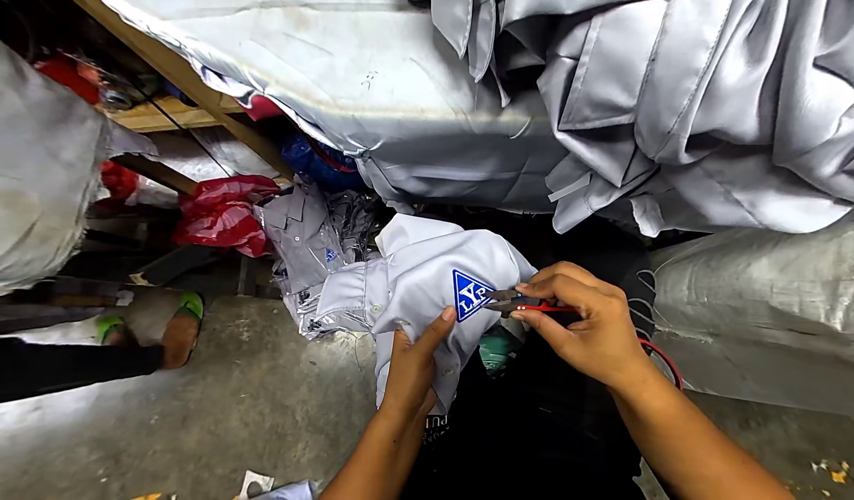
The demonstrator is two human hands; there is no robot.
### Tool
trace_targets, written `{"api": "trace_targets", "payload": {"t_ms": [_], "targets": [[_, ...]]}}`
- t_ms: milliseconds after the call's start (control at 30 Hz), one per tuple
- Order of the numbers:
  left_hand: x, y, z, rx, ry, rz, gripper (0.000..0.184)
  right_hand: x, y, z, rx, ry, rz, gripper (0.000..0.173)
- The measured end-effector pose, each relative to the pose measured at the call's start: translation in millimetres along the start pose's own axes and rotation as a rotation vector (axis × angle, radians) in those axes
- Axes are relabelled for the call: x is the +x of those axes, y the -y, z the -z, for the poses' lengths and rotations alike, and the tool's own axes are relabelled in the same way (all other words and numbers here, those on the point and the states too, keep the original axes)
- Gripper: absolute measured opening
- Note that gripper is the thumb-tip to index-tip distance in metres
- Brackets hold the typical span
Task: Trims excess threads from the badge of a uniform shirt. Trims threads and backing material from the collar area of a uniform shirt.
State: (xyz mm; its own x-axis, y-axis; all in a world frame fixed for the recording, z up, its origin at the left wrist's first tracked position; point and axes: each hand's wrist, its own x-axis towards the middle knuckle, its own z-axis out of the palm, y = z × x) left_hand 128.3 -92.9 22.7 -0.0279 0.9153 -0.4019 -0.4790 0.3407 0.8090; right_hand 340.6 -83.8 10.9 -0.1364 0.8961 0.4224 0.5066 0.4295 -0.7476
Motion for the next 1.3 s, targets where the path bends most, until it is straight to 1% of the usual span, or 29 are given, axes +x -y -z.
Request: {"api": "trace_targets", "payload": {"t_ms": [233,533,667,1000,1100,1200,1300], "targets": [[-1,2,1,0.004,0.007,-0.017,0.013,4,1,0,-0.055,0.004,0.044,0.016],[-4,6,-3,-0.044,-0.019,-0.009,0.012,-6,4,-15,0.023,-0.049,-0.025,0.021],[-3,7,-2,-0.093,-0.027,0.008,0.012,-7,3,-15,0.031,-0.067,-0.053,0.019],[-3,6,-1,-0.081,-0.028,-0.001,0.012,-5,3,-18,0.049,-0.061,-0.010,0.014],[-3,7,-2,-0.079,-0.030,0.013,0.011,-5,4,-18,0.026,-0.034,-0.005,0.016],[-3,7,-2,-0.087,-0.026,0.003,0.011,-6,8,-14,0.071,0.048,-0.005,0.022],[-2,7,-2,-0.106,-0.017,-0.007,0.012,-6,10,-8,0.111,0.032,-0.076,0.023]]}}
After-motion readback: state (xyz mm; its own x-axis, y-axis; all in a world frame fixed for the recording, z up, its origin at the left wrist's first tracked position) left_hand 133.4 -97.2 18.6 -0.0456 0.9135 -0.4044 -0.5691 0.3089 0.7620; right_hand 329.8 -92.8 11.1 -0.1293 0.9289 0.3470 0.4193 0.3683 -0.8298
